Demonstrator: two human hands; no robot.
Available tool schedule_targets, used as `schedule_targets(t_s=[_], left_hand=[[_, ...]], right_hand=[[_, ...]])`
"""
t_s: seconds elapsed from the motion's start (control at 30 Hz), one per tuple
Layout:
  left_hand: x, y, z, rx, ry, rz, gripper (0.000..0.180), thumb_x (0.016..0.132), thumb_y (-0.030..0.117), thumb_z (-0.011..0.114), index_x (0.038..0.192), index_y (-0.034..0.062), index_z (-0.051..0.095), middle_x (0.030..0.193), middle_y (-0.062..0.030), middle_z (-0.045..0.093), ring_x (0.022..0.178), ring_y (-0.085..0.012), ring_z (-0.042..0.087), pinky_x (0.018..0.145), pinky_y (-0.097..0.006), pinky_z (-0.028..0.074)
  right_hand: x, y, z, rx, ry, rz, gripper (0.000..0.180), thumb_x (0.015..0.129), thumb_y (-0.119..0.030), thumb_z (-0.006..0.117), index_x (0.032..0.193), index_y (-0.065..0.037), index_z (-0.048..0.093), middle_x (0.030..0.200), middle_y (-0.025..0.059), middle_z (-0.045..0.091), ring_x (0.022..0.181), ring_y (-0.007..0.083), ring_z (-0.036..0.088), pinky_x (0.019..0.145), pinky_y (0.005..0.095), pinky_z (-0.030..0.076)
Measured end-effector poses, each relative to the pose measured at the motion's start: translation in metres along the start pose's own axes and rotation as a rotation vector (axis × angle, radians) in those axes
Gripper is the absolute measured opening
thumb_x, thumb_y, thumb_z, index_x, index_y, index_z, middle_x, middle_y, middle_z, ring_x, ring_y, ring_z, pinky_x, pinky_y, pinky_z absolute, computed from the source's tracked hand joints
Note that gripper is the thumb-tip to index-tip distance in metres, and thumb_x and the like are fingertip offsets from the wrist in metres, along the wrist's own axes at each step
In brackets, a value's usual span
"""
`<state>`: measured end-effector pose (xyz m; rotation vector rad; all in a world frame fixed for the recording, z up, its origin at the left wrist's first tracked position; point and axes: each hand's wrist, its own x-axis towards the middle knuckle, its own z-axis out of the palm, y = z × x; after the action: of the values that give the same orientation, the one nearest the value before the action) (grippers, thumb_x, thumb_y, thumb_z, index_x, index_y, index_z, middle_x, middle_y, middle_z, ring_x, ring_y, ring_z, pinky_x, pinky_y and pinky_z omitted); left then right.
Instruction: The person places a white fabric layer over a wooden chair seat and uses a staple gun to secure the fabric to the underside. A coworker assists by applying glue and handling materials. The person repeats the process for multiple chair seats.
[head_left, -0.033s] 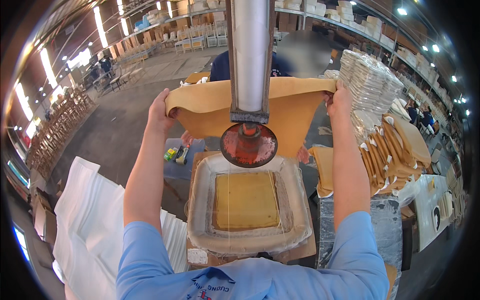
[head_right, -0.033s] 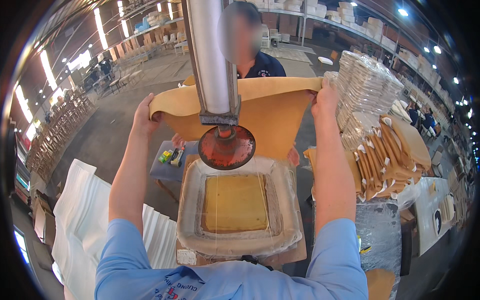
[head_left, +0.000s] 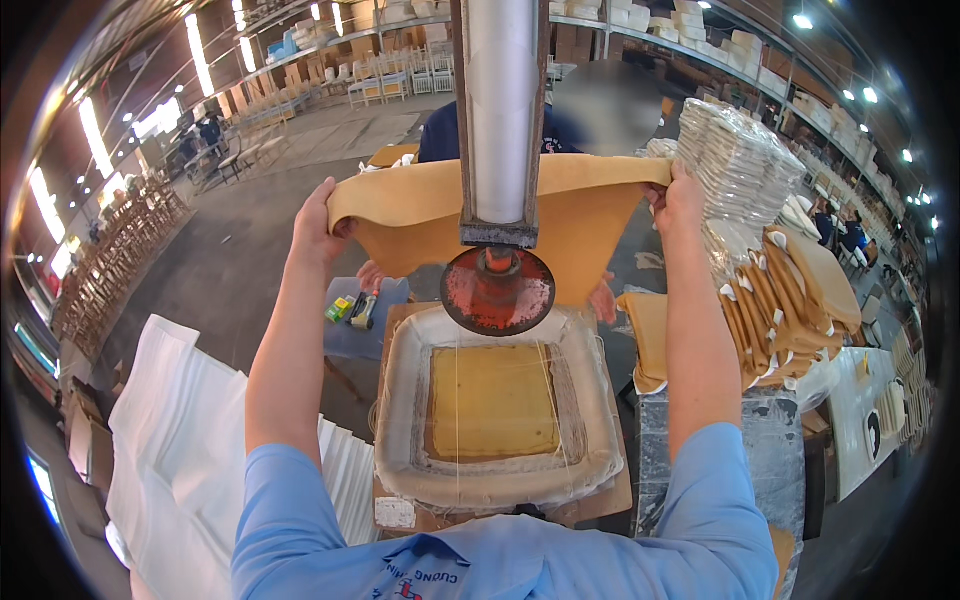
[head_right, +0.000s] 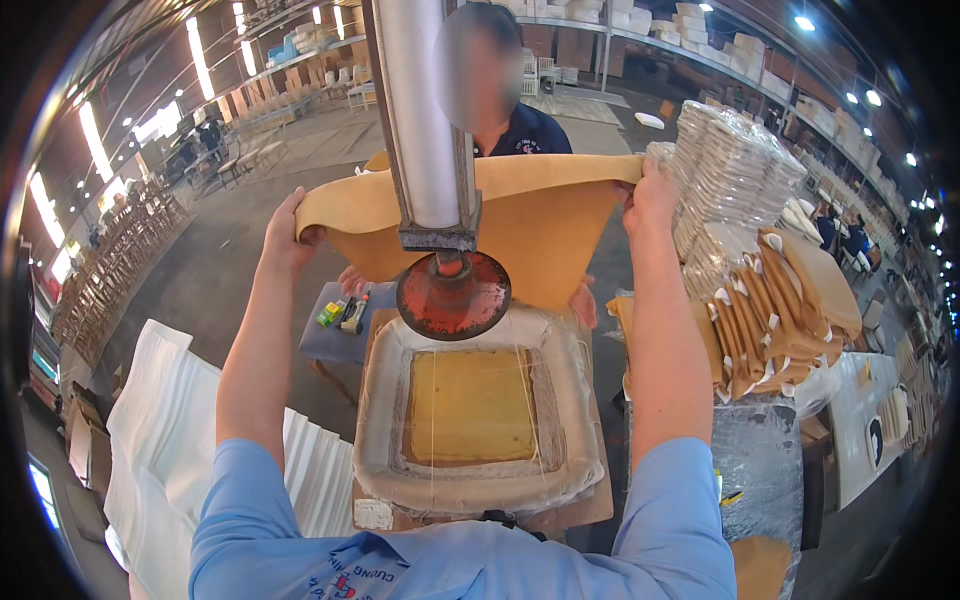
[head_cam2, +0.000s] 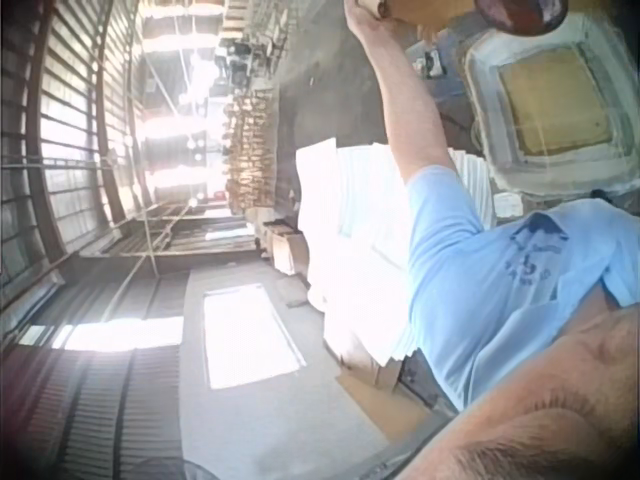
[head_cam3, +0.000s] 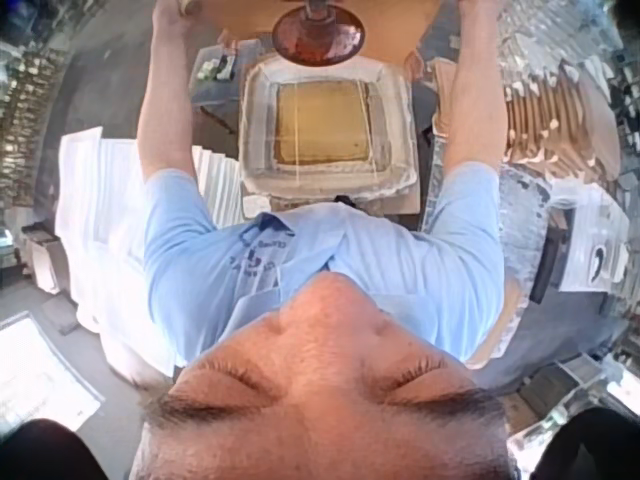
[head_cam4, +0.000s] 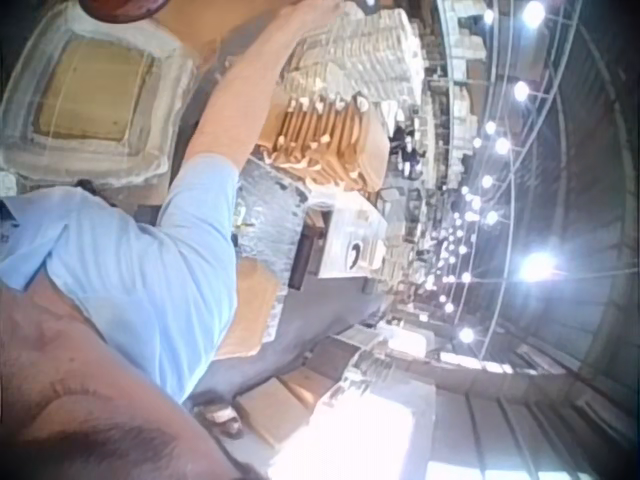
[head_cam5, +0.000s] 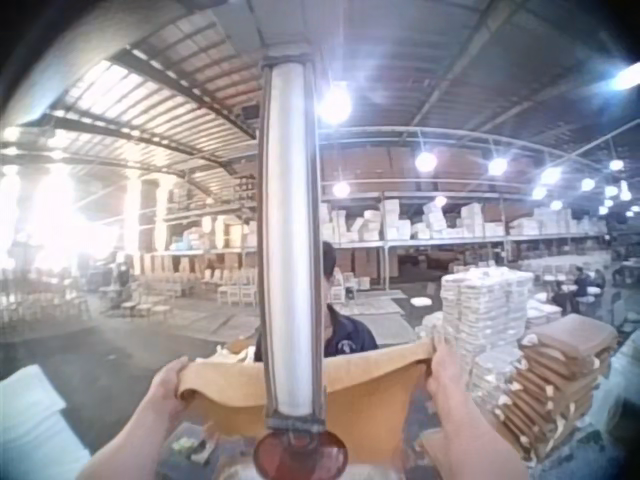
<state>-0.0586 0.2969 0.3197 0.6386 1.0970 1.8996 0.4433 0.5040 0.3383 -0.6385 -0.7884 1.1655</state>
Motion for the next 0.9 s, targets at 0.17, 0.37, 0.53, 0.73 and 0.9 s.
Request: schedule_targets(t_s=[0.17, 0.37, 0.53, 0.73, 0.9], left_hand=[[-0.014, -0.032, -0.032, 0.154, 0.077, -0.184, 0.025, 0.109, 0.039, 0.068, 0.113, 0.0143, 0.070, 0.084, -0.0004, 0.069, 0.057, -0.0147, 0.061, 0.041, -0.028, 0.042], [-0.045, -0.108, -0.080, 0.272, 0.144, -0.365, 0.022, 0.107, 0.032, 0.071, 0.113, 0.0110, 0.070, 0.089, -0.0040, 0.072, 0.062, -0.0156, 0.065, 0.041, -0.029, 0.041], [-0.093, -0.153, -0.126, 0.346, 0.137, -0.418, 0.024, 0.108, 0.024, 0.070, 0.122, 0.0040, 0.071, 0.106, -0.0085, 0.077, 0.085, -0.0198, 0.076, 0.064, -0.037, 0.061], [-0.173, -0.210, -0.173, 0.324, 0.091, -0.453, 0.027, 0.110, 0.012, 0.067, 0.133, -0.0017, 0.067, 0.123, -0.0113, 0.078, 0.105, -0.0211, 0.078, 0.091, -0.038, 0.064], [-0.247, -0.232, -0.201, 0.460, 0.148, -0.482, 0.031, 0.110, 0.014, 0.068, 0.135, -0.0044, 0.065, 0.122, -0.0117, 0.078, 0.104, -0.0188, 0.077, 0.089, -0.035, 0.063]], right_hand=[[-0.007, 0.037, -0.057, -0.095, -0.009, 0.111, 0.024, 0.114, -0.024, 0.054, 0.128, -0.005, 0.060, 0.111, 0.0124, 0.071, 0.087, 0.0277, 0.076, 0.065, 0.0445, 0.067], [-0.064, 0.091, -0.129, -0.155, 0.120, 0.343, 0.025, 0.112, -0.026, 0.056, 0.125, -0.006, 0.063, 0.110, 0.0101, 0.073, 0.090, 0.0264, 0.076, 0.067, 0.0433, 0.067], [-0.152, 0.123, -0.183, -0.260, 0.176, 0.424, 0.023, 0.112, -0.026, 0.057, 0.122, -0.008, 0.065, 0.109, 0.0095, 0.074, 0.089, 0.0251, 0.076, 0.067, 0.0426, 0.066], [-0.249, 0.123, -0.269, -0.412, 0.263, 0.562, 0.019, 0.115, -0.026, 0.056, 0.121, -0.010, 0.066, 0.109, 0.0071, 0.076, 0.089, 0.0221, 0.077, 0.070, 0.0412, 0.066], [-0.337, 0.125, -0.314, -0.478, 0.355, 0.678, 0.024, 0.115, -0.029, 0.059, 0.122, -0.009, 0.069, 0.107, 0.0060, 0.076, 0.087, 0.0202, 0.076, 0.070, 0.0394, 0.063]])
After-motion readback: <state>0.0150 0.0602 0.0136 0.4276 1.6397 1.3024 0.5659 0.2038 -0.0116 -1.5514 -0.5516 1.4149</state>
